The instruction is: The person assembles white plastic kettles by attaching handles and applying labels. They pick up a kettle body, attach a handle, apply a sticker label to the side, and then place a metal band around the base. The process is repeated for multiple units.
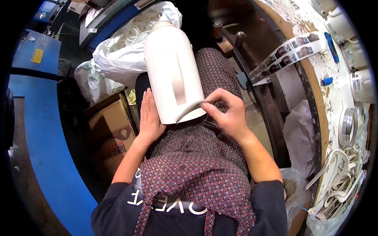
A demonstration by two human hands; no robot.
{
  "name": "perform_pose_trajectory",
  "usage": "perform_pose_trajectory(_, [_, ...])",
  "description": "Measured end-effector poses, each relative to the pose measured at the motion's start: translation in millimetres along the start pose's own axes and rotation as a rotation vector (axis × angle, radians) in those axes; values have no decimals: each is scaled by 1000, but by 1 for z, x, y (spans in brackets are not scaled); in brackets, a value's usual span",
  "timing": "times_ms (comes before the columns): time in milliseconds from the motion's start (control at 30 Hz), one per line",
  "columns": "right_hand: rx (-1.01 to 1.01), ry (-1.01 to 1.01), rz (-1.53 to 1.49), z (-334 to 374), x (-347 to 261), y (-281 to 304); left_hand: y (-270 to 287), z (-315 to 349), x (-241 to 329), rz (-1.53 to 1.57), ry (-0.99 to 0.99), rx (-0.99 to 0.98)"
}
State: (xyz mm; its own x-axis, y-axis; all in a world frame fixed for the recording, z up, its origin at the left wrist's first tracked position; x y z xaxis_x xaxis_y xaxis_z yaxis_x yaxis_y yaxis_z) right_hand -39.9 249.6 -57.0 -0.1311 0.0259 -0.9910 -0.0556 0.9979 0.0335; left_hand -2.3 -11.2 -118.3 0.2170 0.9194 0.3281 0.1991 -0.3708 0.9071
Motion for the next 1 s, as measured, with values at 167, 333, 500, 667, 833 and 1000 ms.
perform_pose_trajectory(167, [-225,-428,-400,12,25,-36,-12,-1,-17,-205,32,-130])
perform_pose_trajectory(333, [-220,-403,-268,25,27,-47,36,4,-13,228,164,-72])
perform_pose_trajectory(500, [-235,-333,-137,25,26,-50,43,18,9,1216,584,-178])
perform_pose_trajectory(667, [-113,-279,142,21,37,-42,16,8,22,987,534,-133])
perform_pose_trajectory(833, [-54,-128,359,19,38,-40,18,-1,34,561,161,121])
perform_pose_trajectory(1000, [-57,-12,387,19,33,-45,19,0,32,551,195,91])
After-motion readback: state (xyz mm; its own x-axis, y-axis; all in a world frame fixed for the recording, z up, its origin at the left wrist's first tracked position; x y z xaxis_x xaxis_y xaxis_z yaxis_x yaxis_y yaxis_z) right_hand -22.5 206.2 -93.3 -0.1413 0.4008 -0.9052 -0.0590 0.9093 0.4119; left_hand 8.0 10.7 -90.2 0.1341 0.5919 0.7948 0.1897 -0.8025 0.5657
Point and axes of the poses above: each hand's wrist, its own z-axis away from the middle knuckle, its own y-axis out of the back of the hand, x = y × z, the point moved 4 cm from there along -z, towards the middle knuckle, and after that the axes turned 8 degrees about x, right-handed, at the moved point
